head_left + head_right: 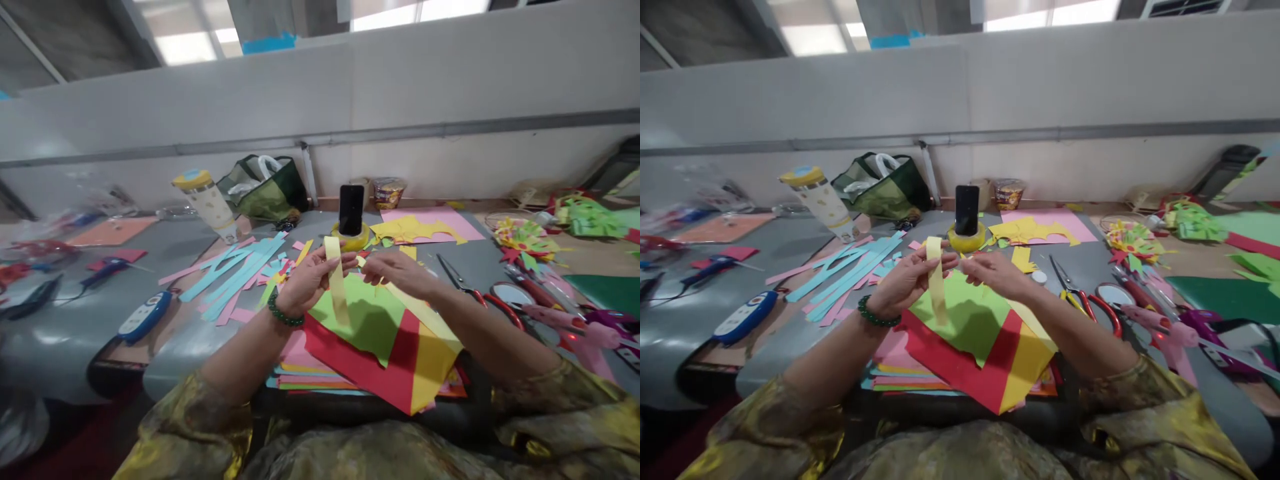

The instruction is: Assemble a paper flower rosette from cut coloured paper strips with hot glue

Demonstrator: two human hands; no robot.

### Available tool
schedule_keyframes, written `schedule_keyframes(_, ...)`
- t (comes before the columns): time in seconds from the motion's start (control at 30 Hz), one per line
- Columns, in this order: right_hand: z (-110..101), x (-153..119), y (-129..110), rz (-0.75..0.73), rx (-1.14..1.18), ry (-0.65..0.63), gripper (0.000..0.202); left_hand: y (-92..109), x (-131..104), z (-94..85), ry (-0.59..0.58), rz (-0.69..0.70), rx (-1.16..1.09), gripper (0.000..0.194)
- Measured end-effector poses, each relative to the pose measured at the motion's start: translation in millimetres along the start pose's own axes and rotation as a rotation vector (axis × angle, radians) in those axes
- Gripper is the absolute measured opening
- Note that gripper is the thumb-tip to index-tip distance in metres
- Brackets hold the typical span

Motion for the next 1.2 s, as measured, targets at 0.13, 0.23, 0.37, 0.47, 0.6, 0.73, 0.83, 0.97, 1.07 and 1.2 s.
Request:
schedule_keyframes(0.13,14.6,2.5,0.0,-0.047,-0.052,0.105,0.05,-11.8,23.2,8.0,0.062,0.065,-0.126,0.034)
schedule_keyframes(0.23,19.4,7.9,10.4,-0.03,0.022,0.064,0.046,-18.7,31.8,0.1,0.115,0.076,-0.114,0.018)
schedule_keyframes(0.37,25.5,12.8,23.4,0.023,0.05,-0.112,0.049,-24.1,37.9,-21.1,0.17,0.066,-0.046,0.012)
schedule_keyframes(0.47,21.1,12.4,26.8,0.049,0.062,-0.125,0.045,-23.4,39.4,-38.7,0.212,0.07,0.026,0.009)
schedule_keyframes(0.6,-1.7,1.8,14.7,0.036,0.187,0.04,0.038,-21.2,35.9,-55.1,0.228,-0.01,0.162,0.009)
schedule_keyframes(0.73,-23.3,-15.4,-5.7,-0.098,0.424,0.223,0.041,-6.9,25.7,-58.9,0.256,0.004,0.289,0.025)
schedule_keyframes(0.83,-16.4,-18.7,-13.4,-0.159,0.523,0.164,0.023,-3.6,20.3,-45.7,0.191,-0.005,0.321,0.024)
schedule_keyframes(0.97,21.9,-14.9,-22.2,-0.204,0.519,-0.146,0.025,-38.2,17.7,-6.2,-0.16,-0.323,0.019,0.058)
schedule_keyframes(1.07,55.0,-15.6,-18.8,-0.116,0.445,-0.366,0.028,-39.5,21.7,-4.7,-0.086,-0.246,-0.199,0.028)
schedule_keyframes(1.2,78.9,-19.4,-5.8,0.055,0.34,-0.503,0.052,-25.6,28.1,-30.2,0.138,-0.026,-0.242,0.026)
Point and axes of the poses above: each hand's wrist, its own x-axis towards the middle knuckle, its own z-axis out of the palm, y = z × x, the point moved 7 cm from there along x, towards the middle knuckle, and after that the axes turned 12 degrees about -y, right-handed, at the moved point
